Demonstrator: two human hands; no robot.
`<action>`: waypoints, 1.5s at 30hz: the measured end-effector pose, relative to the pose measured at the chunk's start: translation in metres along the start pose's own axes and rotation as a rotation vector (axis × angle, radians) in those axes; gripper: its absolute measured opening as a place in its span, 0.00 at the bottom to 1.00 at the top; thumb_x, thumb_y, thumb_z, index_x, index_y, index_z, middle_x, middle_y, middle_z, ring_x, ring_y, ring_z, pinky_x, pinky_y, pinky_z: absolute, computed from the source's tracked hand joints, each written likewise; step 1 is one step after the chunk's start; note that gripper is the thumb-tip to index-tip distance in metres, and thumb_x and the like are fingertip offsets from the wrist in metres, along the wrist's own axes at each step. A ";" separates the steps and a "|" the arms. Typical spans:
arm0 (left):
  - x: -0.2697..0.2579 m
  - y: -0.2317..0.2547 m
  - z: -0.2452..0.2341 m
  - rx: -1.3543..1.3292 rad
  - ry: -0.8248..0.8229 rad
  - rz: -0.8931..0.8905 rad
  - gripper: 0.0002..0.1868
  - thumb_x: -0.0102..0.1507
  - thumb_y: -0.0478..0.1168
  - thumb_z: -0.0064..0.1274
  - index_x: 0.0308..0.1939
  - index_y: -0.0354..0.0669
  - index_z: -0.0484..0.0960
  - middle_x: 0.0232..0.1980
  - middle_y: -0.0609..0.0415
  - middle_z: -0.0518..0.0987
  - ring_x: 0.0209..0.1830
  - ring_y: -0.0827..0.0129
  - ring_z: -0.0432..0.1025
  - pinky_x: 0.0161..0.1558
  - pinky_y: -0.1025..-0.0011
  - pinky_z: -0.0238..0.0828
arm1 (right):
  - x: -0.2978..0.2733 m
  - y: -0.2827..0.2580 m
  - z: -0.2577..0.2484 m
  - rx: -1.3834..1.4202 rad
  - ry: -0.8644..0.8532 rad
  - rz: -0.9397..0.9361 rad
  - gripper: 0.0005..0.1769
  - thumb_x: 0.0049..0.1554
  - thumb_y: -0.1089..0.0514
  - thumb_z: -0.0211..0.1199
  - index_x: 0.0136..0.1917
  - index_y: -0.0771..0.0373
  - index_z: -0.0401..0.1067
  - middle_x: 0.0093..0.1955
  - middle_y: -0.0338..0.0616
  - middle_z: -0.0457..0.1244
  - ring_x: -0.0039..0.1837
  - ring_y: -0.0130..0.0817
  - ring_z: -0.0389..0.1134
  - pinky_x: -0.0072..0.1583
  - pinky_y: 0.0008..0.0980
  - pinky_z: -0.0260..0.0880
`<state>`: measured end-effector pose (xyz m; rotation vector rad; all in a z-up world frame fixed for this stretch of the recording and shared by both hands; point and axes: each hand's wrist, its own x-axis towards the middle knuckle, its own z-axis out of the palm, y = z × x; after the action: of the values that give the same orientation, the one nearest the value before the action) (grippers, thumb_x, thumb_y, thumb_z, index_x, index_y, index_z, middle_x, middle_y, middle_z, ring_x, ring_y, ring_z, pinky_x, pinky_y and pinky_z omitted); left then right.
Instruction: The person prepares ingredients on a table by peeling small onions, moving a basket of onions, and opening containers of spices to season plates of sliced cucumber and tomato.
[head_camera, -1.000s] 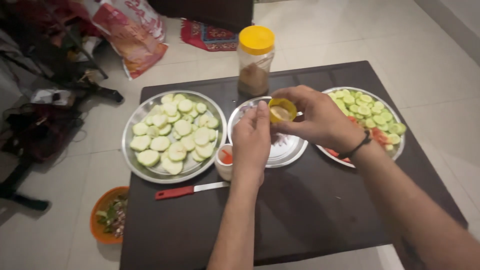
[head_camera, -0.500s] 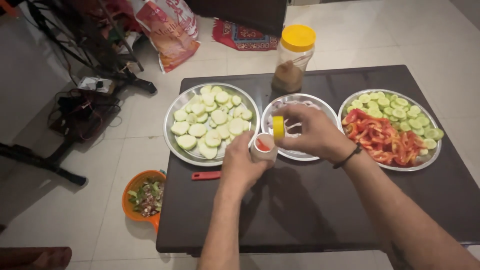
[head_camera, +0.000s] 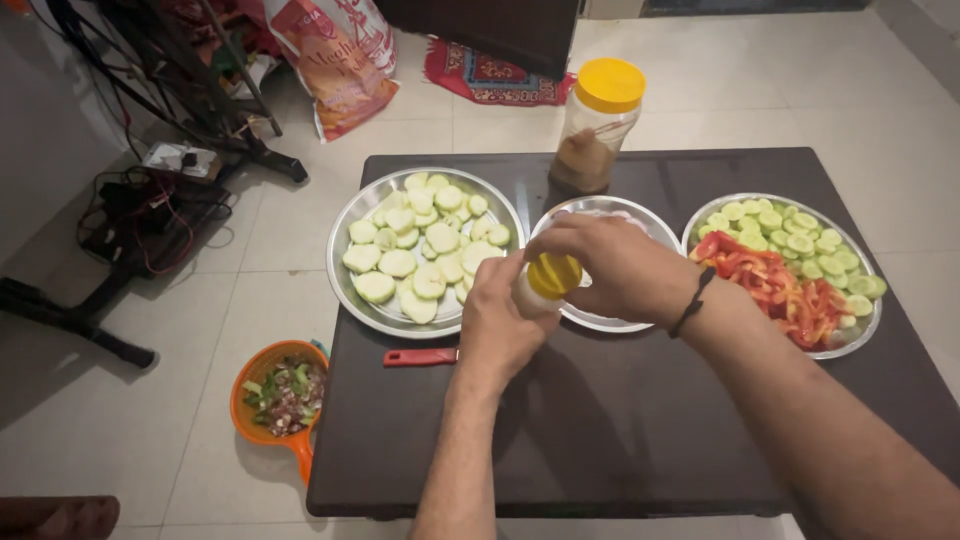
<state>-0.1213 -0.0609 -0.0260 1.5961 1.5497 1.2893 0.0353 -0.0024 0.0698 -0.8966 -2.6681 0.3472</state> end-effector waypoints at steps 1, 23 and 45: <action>0.001 0.002 0.000 0.012 -0.004 -0.005 0.38 0.46 0.34 0.68 0.62 0.45 0.78 0.54 0.48 0.76 0.55 0.54 0.75 0.55 0.62 0.74 | 0.002 -0.001 -0.004 -0.008 0.014 -0.023 0.23 0.42 0.57 0.73 0.53 0.59 0.76 0.51 0.46 0.69 0.55 0.48 0.71 0.56 0.45 0.71; 0.011 0.019 0.010 0.022 0.195 0.205 0.35 0.48 0.32 0.68 0.60 0.39 0.76 0.58 0.45 0.75 0.57 0.50 0.74 0.55 0.60 0.74 | 0.000 0.009 -0.025 0.041 0.183 -0.013 0.28 0.51 0.46 0.66 0.60 0.64 0.75 0.51 0.56 0.70 0.49 0.51 0.74 0.48 0.43 0.74; 0.015 0.029 0.034 0.046 0.294 0.248 0.33 0.50 0.36 0.70 0.60 0.39 0.79 0.54 0.45 0.82 0.57 0.48 0.74 0.58 0.56 0.71 | -0.010 0.014 -0.023 0.053 0.178 0.353 0.26 0.48 0.48 0.70 0.58 0.60 0.78 0.45 0.52 0.71 0.43 0.45 0.76 0.48 0.41 0.76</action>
<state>-0.0803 -0.0435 -0.0094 1.7310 1.5969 1.6976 0.0585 0.0051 0.0849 -1.3170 -2.3252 0.3932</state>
